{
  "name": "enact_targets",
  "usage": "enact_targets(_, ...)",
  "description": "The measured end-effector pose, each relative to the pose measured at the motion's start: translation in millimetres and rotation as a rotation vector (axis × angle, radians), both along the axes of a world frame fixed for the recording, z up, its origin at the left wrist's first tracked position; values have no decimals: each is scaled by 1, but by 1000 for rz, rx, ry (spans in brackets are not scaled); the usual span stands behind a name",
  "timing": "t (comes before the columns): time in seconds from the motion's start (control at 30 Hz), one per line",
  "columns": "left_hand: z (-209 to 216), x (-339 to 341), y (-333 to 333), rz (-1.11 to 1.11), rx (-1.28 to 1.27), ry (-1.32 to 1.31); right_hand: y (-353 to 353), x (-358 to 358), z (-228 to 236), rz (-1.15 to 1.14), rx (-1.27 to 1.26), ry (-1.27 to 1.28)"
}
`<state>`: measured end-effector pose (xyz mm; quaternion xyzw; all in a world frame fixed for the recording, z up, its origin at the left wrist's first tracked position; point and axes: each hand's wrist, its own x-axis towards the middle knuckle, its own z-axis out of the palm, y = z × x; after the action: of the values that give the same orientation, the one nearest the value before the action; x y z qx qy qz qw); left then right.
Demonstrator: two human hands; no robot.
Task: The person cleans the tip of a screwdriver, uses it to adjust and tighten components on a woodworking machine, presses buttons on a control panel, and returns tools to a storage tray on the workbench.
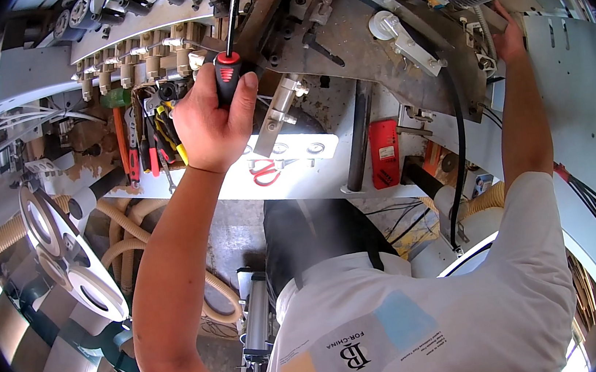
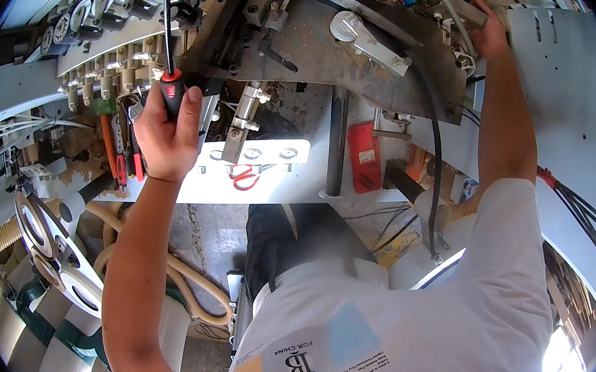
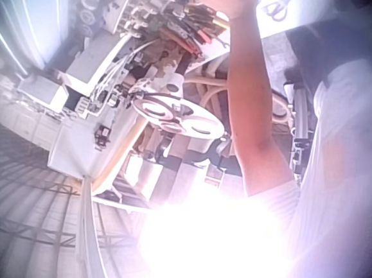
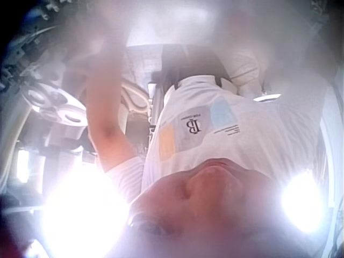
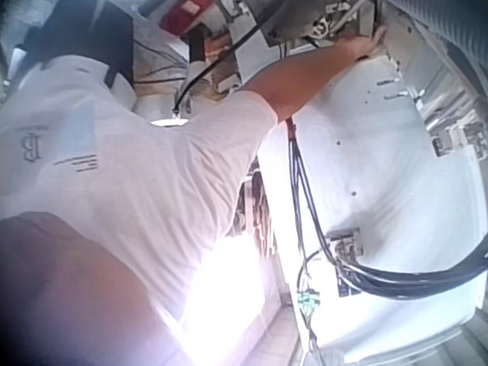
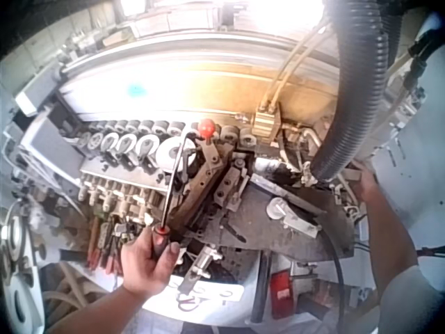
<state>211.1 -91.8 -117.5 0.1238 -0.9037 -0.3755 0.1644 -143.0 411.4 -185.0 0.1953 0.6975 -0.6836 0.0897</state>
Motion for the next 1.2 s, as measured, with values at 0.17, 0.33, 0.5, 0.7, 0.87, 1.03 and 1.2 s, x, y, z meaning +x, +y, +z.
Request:
enact_targets(0.17, 0, 0, 0, -2, 8, -15, -4, 5, 3, 57, 68, 38)
enact_targets(0.33, 0, 1, 0, -4, 5, -8, -10, 9, 10, 36, 88, -10)
enact_targets(0.5, -1, 0, 0, -5, -8, -6, -7, 10, 5, 89, 133, 35)
enact_targets(0.7, 0, 0, 0, -11, 7, 2, 8, 6, -4, 198, 246, 161)
enact_targets(0.87, 0, 0, 0, -11, 3, 3, -8, 10, 10, 26, 33, -18)
enact_targets(1.03, -1, 1, 0, -8, -3, -7, -13, 13, 14, 27, 13, 2)
enact_targets(1.2, -1, 1, 0, -4, 5, -12, -14, 14, 15, 36, 32, 15)
